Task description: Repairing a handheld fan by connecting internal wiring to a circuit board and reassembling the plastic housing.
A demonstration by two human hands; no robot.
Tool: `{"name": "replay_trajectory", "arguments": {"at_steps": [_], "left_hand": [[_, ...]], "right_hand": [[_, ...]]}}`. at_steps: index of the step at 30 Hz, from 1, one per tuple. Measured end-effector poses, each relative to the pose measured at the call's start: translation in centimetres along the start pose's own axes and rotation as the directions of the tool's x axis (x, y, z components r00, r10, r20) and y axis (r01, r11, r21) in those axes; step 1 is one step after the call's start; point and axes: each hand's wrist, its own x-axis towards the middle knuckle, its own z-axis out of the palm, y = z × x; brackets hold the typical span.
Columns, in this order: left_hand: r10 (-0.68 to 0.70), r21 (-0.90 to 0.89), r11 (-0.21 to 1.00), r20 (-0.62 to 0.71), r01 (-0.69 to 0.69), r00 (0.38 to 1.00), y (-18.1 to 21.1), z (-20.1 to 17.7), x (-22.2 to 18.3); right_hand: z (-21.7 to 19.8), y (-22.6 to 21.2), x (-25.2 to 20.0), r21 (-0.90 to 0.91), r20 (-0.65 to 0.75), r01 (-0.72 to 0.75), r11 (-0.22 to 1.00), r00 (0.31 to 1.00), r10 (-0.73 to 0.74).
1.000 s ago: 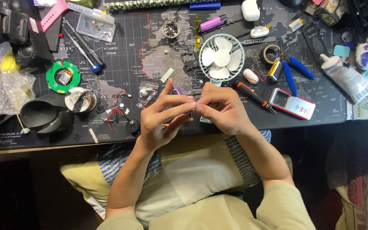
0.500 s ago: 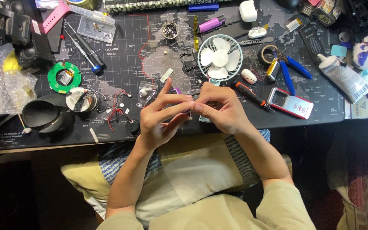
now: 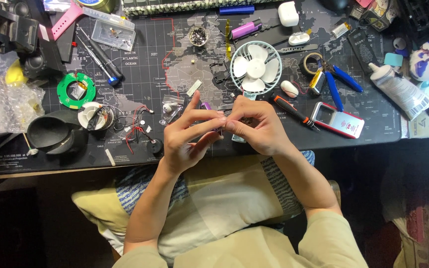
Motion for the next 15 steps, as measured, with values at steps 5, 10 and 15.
{"name": "replay_trajectory", "arguments": {"at_steps": [5,10,15], "left_hand": [[-0.001,-0.002,1.0,0.004,0.001,1.0,0.14,-0.06,0.11],[0.004,-0.004,1.0,0.002,-0.004,1.0,0.03,-0.04,0.0],[0.011,0.007,1.0,0.005,-0.011,1.0,0.04,-0.07,0.06]], "right_hand": [[0.01,-0.03,-0.06,-0.001,-0.004,-0.002,1.0,1.0,0.002],[0.04,-0.14,-0.07,0.003,-0.007,-0.008,1.0,1.0,0.008],[-0.04,-0.27,0.01,-0.002,-0.003,-0.008,1.0,1.0,0.008]]}}
